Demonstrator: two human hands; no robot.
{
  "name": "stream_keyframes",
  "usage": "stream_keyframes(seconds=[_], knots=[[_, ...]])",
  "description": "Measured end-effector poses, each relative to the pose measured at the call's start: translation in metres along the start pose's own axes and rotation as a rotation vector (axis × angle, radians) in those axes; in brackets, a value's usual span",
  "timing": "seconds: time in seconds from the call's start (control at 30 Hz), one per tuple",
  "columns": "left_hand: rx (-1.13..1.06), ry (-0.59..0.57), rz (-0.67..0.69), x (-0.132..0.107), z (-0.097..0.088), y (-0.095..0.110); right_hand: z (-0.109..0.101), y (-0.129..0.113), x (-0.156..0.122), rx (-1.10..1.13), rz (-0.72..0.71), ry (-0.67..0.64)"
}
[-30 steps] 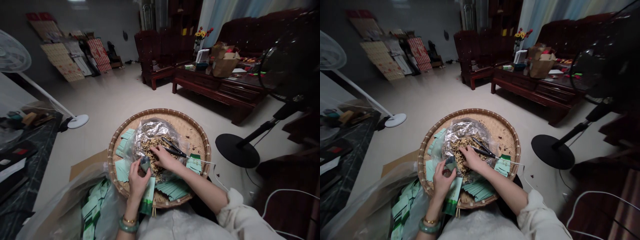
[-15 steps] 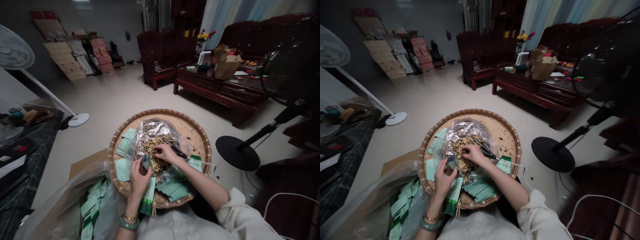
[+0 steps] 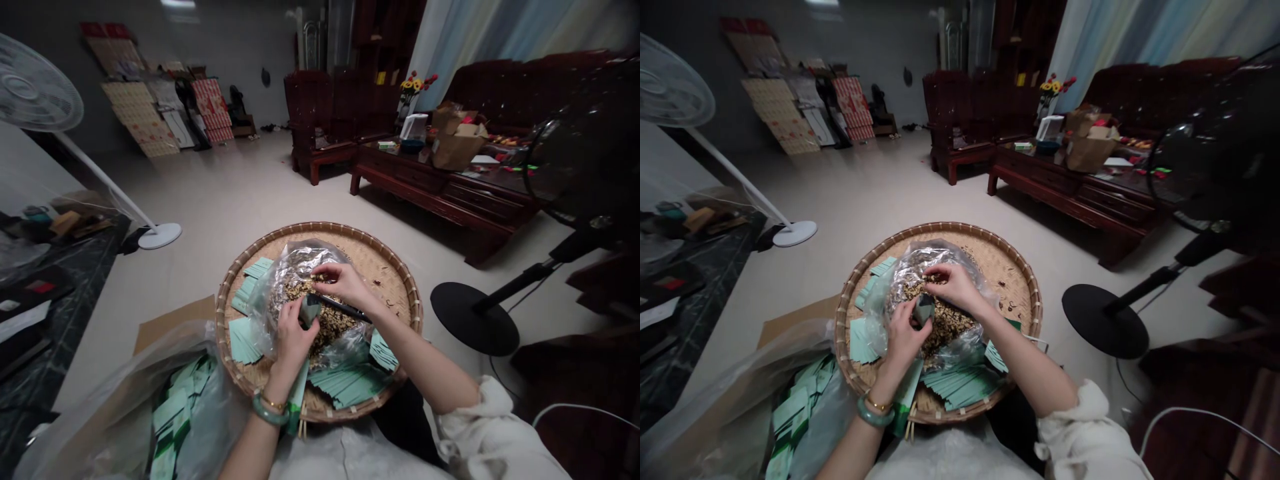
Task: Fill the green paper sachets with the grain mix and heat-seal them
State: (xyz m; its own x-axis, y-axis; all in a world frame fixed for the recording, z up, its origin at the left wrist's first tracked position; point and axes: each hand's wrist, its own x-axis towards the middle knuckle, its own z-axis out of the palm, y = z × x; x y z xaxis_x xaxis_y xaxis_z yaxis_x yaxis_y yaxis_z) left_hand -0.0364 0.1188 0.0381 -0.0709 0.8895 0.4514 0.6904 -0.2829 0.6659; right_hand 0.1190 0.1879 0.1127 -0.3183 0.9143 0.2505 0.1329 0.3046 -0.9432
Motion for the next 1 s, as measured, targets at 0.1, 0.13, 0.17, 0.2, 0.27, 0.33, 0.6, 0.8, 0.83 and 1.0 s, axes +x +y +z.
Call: stream_keyframes(seconds=[0.1,0.13,0.17,0.2,0.27,0.33,0.6,0.8,0.83,1.0], knots=[[-0.015,0.014,-0.004,0.003,0.003,0.004,0.007,-0.007,-0.007,-0.163,-0.075,-0.006],[-0.017,0.019,-0.009,0.003,0.003,0.005,0.008,-0.008,-0.009,-0.212,-0.093,-0.010],[-0.017,0.024,-0.013,0.003,0.004,0.005,0.009,-0.009,-0.012,-0.252,-0.110,-0.016],[-0.013,0.028,-0.016,0.002,0.003,0.006,0.010,-0.009,-0.014,-0.285,-0.126,-0.027],[-0.004,0.031,-0.026,0.001,0.003,0.005,0.010,-0.010,-0.016,-0.341,-0.153,-0.057],[-0.006,0.021,-0.041,-0.001,0.003,0.004,0.009,-0.010,-0.017,-0.383,-0.168,-0.091],[-0.053,0.014,-0.070,-0.003,0.005,0.002,0.008,-0.012,-0.018,-0.504,-0.164,-0.156],[-0.058,0.027,-0.063,-0.004,0.005,0.002,0.007,-0.015,-0.021,-0.494,-0.094,-0.186],[-0.057,0.027,-0.062,-0.004,0.005,0.002,0.008,-0.015,-0.022,-0.488,-0.083,-0.183],[-0.050,0.030,-0.046,-0.005,0.005,0.001,0.014,-0.017,-0.023,-0.375,-0.105,-0.177]])
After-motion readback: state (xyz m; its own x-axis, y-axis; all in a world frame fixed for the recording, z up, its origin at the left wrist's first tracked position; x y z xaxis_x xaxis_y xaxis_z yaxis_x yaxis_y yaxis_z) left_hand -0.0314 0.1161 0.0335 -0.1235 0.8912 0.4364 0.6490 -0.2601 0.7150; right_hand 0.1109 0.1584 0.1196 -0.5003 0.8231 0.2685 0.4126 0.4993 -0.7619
